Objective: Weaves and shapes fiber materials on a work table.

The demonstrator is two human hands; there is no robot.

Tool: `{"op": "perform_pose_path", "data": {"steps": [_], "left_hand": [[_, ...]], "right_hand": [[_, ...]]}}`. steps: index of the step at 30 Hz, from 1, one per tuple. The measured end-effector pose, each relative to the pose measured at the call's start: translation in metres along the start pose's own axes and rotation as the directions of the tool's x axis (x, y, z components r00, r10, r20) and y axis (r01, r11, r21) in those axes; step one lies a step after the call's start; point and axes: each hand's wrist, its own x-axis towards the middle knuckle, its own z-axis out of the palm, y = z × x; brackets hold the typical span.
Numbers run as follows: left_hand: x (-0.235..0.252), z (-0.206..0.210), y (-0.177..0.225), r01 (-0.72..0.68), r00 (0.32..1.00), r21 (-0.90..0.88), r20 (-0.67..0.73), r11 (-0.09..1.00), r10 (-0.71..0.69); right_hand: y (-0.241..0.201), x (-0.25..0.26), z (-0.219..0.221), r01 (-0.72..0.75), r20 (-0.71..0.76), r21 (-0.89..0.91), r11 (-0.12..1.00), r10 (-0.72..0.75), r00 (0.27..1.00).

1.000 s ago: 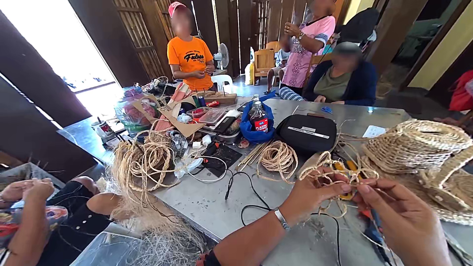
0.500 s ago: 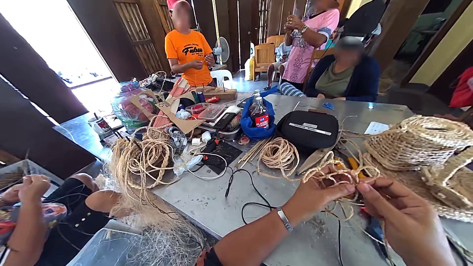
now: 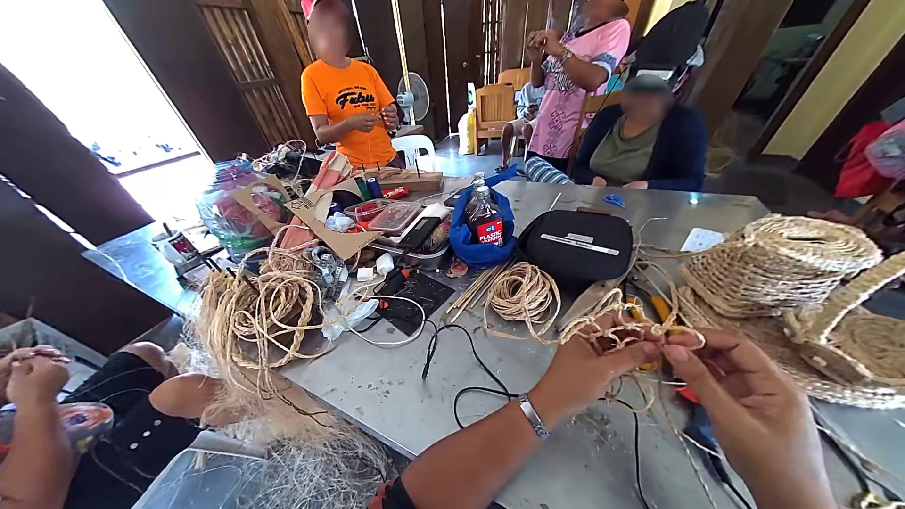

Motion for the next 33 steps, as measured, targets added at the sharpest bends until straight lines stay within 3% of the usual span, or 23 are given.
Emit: {"op": "perform_pose_path", "data": {"steps": [12,21,27,33], "left_hand": [[0.0,0.0004,0.0004,0.005,1.0,0.035,-0.005,0.999,-0.005],[0.0001,0.0002,-0.0058,-0.064,0.998,0.164,0.038,0.984,0.059],[-0.0022,0.0037,-0.0058,-0.107,0.992,0.218,0.095,0.97,0.088],[-0.0038,0.0074,-0.0018,-0.063,0.992,0.182,0.123,0.981,0.04]], "right_hand": [[-0.0053,0.0003,-0.0005,-0.048,-0.031,0.083,0.995,0.051,0.998],[0.0026,0.0015,-0.0069,0.168,-0.023,-0.198,0.966,-0.176,0.984],[0.0002,-0.0004,-0.003,0.202,-0.055,-0.259,0.945,-0.223,0.973],[-0.0021,0.0005,-0.0007,0.211,-0.094,-0.277,0.937,-0.245,0.965]]}}
